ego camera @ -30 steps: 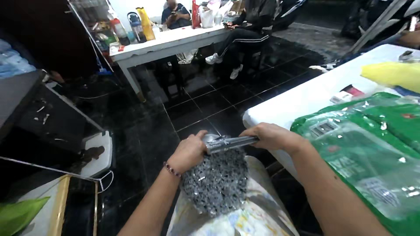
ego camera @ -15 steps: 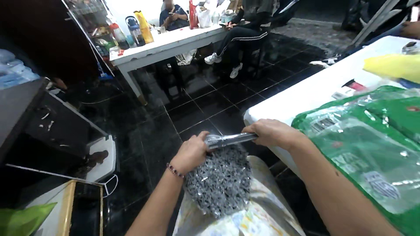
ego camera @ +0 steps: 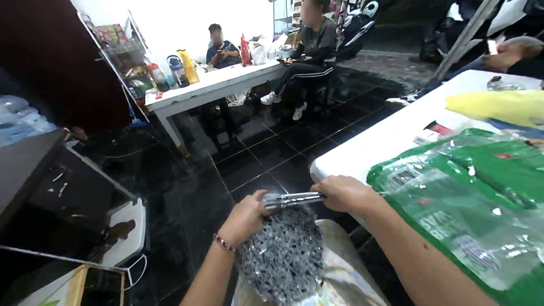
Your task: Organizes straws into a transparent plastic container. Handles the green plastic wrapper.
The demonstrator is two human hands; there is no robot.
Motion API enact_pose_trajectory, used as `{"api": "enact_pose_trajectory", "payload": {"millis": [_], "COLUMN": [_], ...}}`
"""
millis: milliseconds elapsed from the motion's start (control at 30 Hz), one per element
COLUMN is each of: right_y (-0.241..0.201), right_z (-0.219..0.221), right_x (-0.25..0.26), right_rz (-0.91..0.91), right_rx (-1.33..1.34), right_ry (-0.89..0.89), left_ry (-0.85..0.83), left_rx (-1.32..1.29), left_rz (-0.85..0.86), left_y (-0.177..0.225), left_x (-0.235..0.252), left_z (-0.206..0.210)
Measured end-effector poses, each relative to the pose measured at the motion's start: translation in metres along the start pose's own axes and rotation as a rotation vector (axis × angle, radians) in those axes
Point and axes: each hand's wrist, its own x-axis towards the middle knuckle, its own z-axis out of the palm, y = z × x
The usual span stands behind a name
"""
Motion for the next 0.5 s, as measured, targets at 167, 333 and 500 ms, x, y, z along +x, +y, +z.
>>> {"api": "enact_pose_trajectory", "payload": {"millis": [167,333,500], "right_y": [-0.006,-0.011,-0.034], "right_z": [0.0,0.002,-0.001], "right_x": [-0.004,-0.007,-0.015], "right_rz": [0.025,0.046,0.098], "right_rx": [0.004,-0.009,-0.041], "right_ry": [0.002,-0.006,-0.02], "left_ry": [0.056,0.101,0.066], "left_rx": [-0.104,-0.135,-0.095], "left_rz": [0.042,0.099,0.073], "left_y": [-0.005,-0.009,-0.005], "left_x": [-0.004,-0.008,-0.01], "left_z": [0.003,0.006,0.003]}}
